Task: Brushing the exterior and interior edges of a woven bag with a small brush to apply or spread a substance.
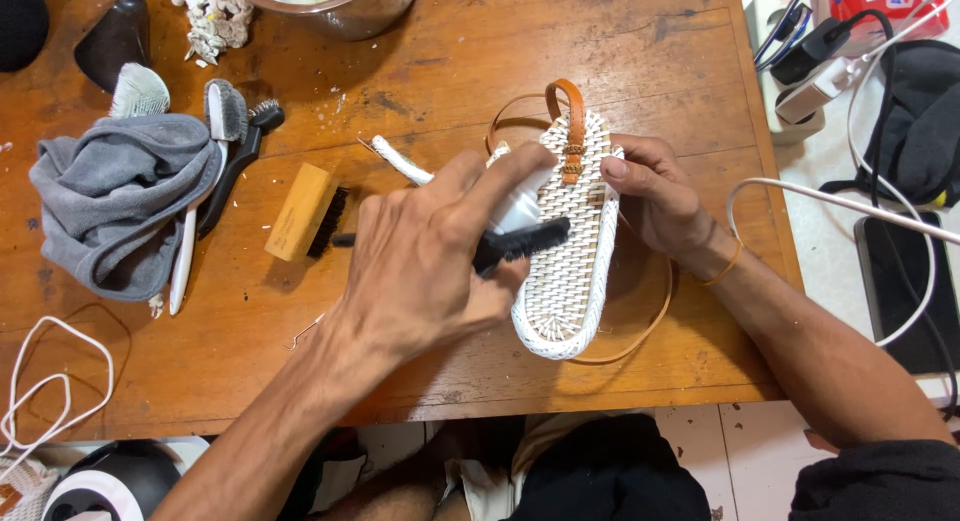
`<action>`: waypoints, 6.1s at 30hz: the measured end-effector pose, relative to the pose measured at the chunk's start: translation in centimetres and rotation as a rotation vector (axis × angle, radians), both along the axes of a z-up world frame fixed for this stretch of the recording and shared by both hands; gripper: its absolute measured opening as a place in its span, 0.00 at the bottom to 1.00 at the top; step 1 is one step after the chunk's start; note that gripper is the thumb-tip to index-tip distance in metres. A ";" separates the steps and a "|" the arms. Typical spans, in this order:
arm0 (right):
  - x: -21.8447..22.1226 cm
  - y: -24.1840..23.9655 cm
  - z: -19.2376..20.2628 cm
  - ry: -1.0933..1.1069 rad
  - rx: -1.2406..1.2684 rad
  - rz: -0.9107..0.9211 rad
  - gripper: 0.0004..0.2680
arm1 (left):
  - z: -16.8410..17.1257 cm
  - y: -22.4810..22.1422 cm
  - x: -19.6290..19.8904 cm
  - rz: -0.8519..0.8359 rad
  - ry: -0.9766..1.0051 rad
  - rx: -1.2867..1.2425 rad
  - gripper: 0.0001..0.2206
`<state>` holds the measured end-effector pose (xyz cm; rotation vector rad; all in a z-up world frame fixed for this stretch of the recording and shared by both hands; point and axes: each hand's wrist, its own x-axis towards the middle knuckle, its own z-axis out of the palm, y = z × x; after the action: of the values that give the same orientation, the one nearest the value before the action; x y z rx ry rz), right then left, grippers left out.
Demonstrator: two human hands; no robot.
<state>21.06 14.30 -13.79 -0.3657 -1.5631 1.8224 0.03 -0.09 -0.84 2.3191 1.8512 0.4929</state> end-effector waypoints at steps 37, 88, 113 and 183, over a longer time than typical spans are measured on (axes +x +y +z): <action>-0.1 -0.6 0.3 -0.029 -0.018 -0.026 0.14 | 4.2 -5.9 2.7 -0.074 0.021 -0.245 0.34; -0.4 -1.5 2.2 0.153 -0.272 -0.178 0.10 | 3.0 -2.0 -5.2 0.249 -0.208 0.398 0.22; -0.9 -0.3 2.1 0.154 -0.195 -0.021 0.08 | -5.2 2.6 -12.9 0.447 -0.312 0.290 0.27; -0.8 -1.5 0.6 -0.027 0.016 -0.235 0.14 | 1.8 0.8 -5.4 -0.218 0.185 0.298 0.14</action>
<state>20.26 12.85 -13.15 -0.5454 -1.4839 1.6293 -5.34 0.67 0.97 2.8105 1.6634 0.5759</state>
